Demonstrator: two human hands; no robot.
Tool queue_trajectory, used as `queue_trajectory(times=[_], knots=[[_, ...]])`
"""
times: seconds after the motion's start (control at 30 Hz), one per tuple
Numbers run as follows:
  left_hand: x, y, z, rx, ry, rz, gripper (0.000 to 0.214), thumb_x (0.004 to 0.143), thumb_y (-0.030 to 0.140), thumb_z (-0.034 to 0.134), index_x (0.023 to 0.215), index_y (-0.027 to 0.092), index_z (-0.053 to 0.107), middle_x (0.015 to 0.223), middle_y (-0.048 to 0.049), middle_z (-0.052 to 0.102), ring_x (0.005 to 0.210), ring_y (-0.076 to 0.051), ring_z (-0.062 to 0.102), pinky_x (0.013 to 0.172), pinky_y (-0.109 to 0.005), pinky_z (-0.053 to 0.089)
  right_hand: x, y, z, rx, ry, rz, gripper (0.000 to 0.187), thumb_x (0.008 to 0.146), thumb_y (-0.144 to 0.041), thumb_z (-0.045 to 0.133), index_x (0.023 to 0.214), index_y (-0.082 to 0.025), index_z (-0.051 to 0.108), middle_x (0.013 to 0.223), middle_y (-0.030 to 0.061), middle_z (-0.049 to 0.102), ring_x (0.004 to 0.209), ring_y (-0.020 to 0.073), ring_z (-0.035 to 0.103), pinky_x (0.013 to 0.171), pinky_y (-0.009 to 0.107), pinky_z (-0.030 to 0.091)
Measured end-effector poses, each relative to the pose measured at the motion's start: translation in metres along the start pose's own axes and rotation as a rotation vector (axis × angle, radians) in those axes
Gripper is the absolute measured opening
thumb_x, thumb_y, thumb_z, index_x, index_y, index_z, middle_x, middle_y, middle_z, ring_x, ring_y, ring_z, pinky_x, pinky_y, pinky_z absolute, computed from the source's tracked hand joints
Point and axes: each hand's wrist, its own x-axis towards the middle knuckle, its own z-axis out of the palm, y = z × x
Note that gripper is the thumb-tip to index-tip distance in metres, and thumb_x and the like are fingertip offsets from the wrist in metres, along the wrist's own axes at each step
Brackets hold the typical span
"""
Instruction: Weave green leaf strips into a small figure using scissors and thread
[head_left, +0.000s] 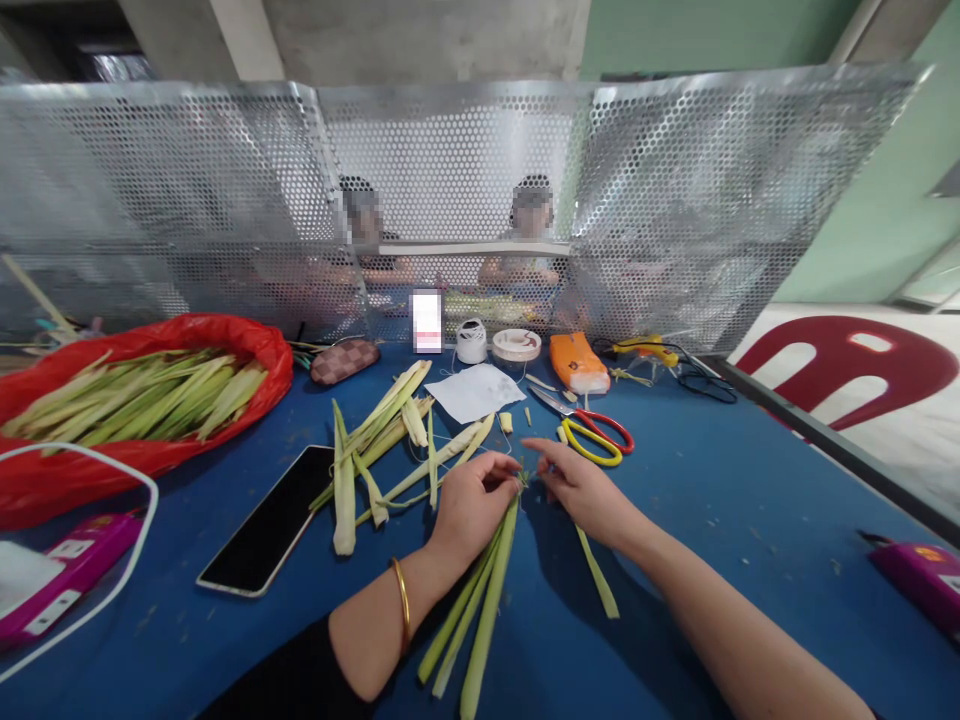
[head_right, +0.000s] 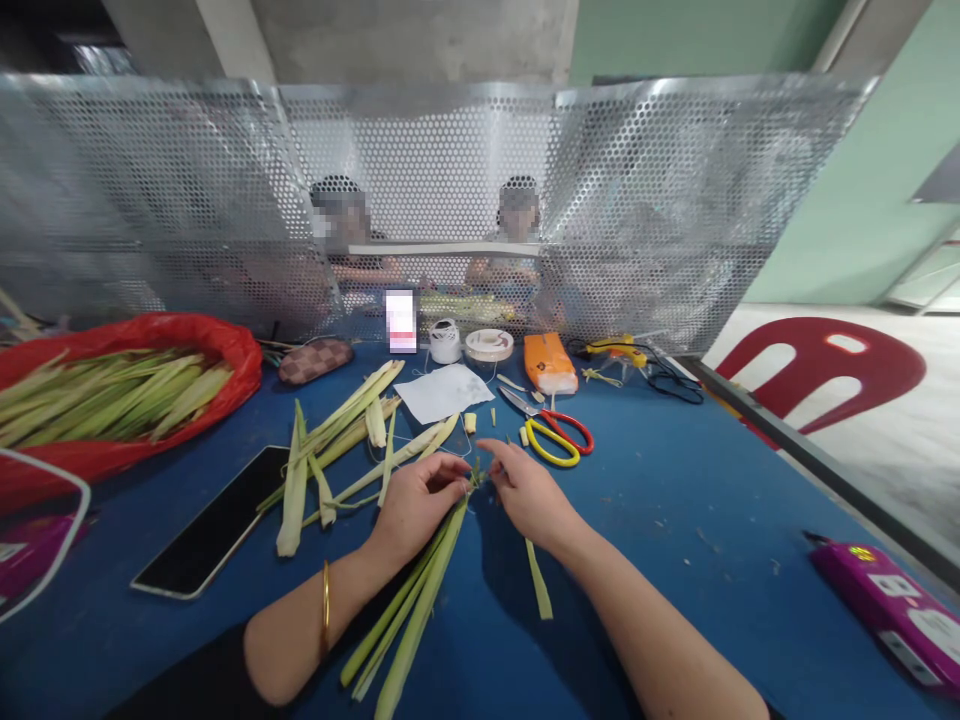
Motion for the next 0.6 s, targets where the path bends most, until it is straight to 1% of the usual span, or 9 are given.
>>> queue_trajectory(times=[0.03, 0.07, 0.13, 0.17, 0.2, 0.3, 0.4, 0.5, 0.6], knots=[[0.000, 0.000, 0.000, -0.012, -0.003, 0.002, 0.014, 0.071, 0.015, 0.063, 0.084, 0.019, 0.068, 0.075, 0.0003, 0.072, 0.070, -0.015, 0.066, 0.068, -0.025, 0.052, 0.000, 0.000, 0.000, -0.011, -0.008, -0.031, 0.033, 0.083, -0.013, 0.046, 0.110, -0.021, 0.062, 0.084, 0.0009, 0.055, 0.066, 0.0137, 0.054, 0.063, 0.027, 0.042], [0.000, 0.000, 0.000, -0.024, -0.007, 0.003, 0.013, 0.071, 0.016, 0.063, 0.083, 0.019, 0.068, 0.076, -0.0001, 0.072, 0.071, -0.015, 0.066, 0.068, -0.025, 0.052, 0.000, -0.001, 0.000, -0.029, -0.022, -0.062, 0.031, 0.082, -0.014, 0.051, 0.109, -0.022, 0.064, 0.086, 0.0013, 0.055, 0.070, 0.0144, 0.055, 0.065, 0.027, 0.043], [0.000, 0.002, 0.000, -0.042, -0.012, 0.001, 0.011, 0.071, 0.017, 0.064, 0.081, 0.019, 0.068, 0.076, -0.0006, 0.072, 0.071, -0.015, 0.067, 0.068, -0.025, 0.052, 0.000, -0.002, 0.001, -0.076, -0.042, -0.087, 0.017, 0.078, -0.016, 0.060, 0.092, -0.021, 0.070, 0.082, 0.0011, 0.055, 0.073, 0.0154, 0.055, 0.065, 0.026, 0.042], [-0.001, 0.002, 0.000, -0.044, -0.011, -0.002, 0.011, 0.071, 0.016, 0.064, 0.081, 0.019, 0.068, 0.076, -0.0007, 0.072, 0.071, -0.015, 0.067, 0.068, -0.025, 0.052, 0.000, -0.002, 0.002, -0.093, -0.040, -0.083, 0.011, 0.076, -0.016, 0.063, 0.082, -0.020, 0.070, 0.079, 0.0009, 0.054, 0.072, 0.0154, 0.055, 0.064, 0.026, 0.041], [-0.001, 0.003, 0.000, -0.040, -0.008, -0.004, 0.012, 0.071, 0.015, 0.064, 0.081, 0.019, 0.068, 0.076, -0.0007, 0.072, 0.071, -0.015, 0.067, 0.068, -0.025, 0.052, 0.000, -0.002, 0.003, -0.107, -0.024, -0.077, 0.008, 0.076, -0.014, 0.064, 0.076, -0.020, 0.069, 0.077, 0.0007, 0.054, 0.071, 0.0150, 0.055, 0.064, 0.025, 0.041], [-0.001, 0.002, 0.001, -0.024, -0.004, 0.002, 0.014, 0.071, 0.014, 0.063, 0.082, 0.019, 0.069, 0.076, -0.0002, 0.072, 0.071, -0.015, 0.067, 0.069, -0.025, 0.052, 0.001, -0.004, 0.004, -0.161, 0.024, -0.123, 0.014, 0.079, -0.011, 0.059, 0.069, -0.019, 0.065, 0.077, 0.0006, 0.055, 0.069, 0.0137, 0.056, 0.064, 0.024, 0.040], [0.000, -0.002, 0.000, 0.000, -0.011, 0.020, 0.013, 0.073, 0.016, 0.062, 0.082, 0.020, 0.071, 0.079, -0.0001, 0.073, 0.074, -0.016, 0.067, 0.071, -0.025, 0.051, -0.001, -0.008, 0.000, -0.286, 0.024, -0.180, 0.019, 0.084, -0.010, 0.049, 0.073, -0.020, 0.061, 0.080, 0.0009, 0.054, 0.071, 0.0135, 0.054, 0.063, 0.023, 0.037], [0.003, -0.004, -0.004, 0.089, 0.031, 0.004, 0.016, 0.073, 0.015, 0.061, 0.083, 0.021, 0.073, 0.078, 0.0000, 0.073, 0.072, -0.016, 0.066, 0.070, -0.026, 0.049, -0.004, -0.011, -0.009, -0.464, -0.038, -0.159, 0.021, 0.083, -0.007, 0.046, 0.073, -0.020, 0.059, 0.080, 0.0008, 0.052, 0.069, 0.0136, 0.052, 0.060, 0.024, 0.033], [0.007, -0.005, -0.010, 0.250, 0.108, -0.066, 0.023, 0.071, 0.013, 0.060, 0.086, 0.022, 0.074, 0.068, 0.0009, 0.070, 0.063, -0.015, 0.062, 0.063, -0.026, 0.045, -0.007, -0.012, -0.019, -0.570, -0.165, -0.108, 0.021, 0.077, -0.003, 0.050, 0.066, -0.019, 0.057, 0.077, 0.0007, 0.053, 0.065, 0.0130, 0.050, 0.057, 0.025, 0.029]])
